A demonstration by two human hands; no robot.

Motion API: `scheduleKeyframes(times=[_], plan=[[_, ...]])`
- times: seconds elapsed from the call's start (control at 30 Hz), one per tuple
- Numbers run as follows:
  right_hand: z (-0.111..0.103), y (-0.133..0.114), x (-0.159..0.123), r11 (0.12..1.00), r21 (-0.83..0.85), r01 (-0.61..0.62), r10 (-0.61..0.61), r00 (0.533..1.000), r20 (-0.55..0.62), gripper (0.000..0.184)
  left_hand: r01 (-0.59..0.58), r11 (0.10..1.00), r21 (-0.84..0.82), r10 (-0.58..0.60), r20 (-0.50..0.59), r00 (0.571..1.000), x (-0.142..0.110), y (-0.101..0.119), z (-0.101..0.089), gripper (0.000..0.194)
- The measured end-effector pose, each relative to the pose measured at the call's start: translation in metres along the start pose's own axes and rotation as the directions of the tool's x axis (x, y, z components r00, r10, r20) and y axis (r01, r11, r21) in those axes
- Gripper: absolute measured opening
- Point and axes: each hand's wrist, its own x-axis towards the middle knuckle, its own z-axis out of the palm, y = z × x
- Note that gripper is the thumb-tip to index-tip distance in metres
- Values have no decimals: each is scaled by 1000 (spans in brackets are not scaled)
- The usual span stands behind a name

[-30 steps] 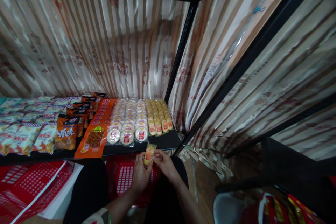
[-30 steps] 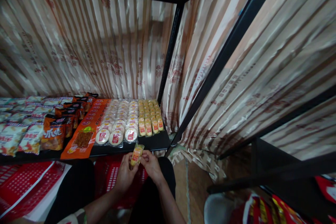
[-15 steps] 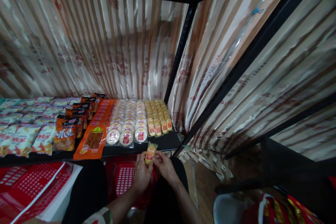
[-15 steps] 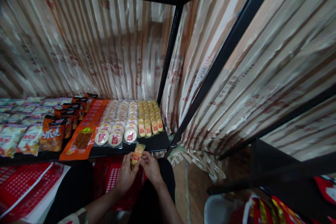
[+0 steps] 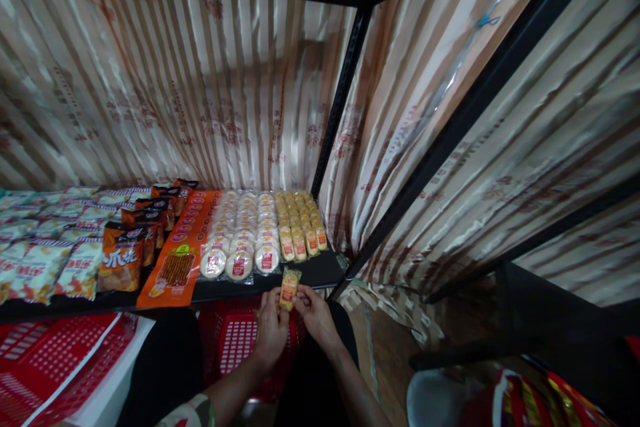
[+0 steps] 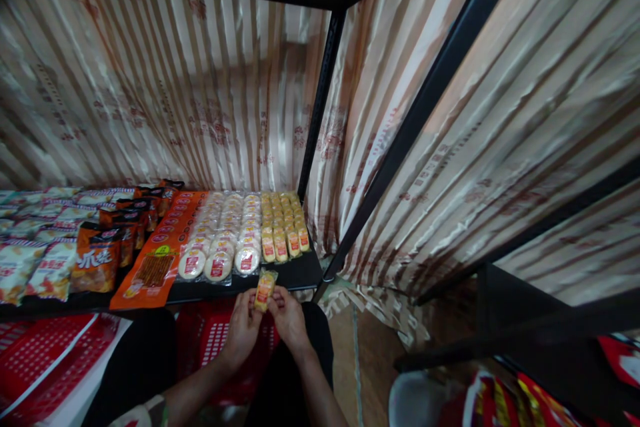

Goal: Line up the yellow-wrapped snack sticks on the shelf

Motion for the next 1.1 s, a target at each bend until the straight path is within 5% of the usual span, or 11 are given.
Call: scheduleKeyframes(times=[0.7, 1.1], plan=[[-4, -3, 6, 1000, 9, 18, -17, 991, -135, 26, -64, 998, 29, 64, -11, 998, 14, 19, 10, 33], [-4, 2, 20, 998, -39, 46, -53, 974, -222, 35, -7, 998, 59, 5, 35, 999, 25, 27, 11, 39]])
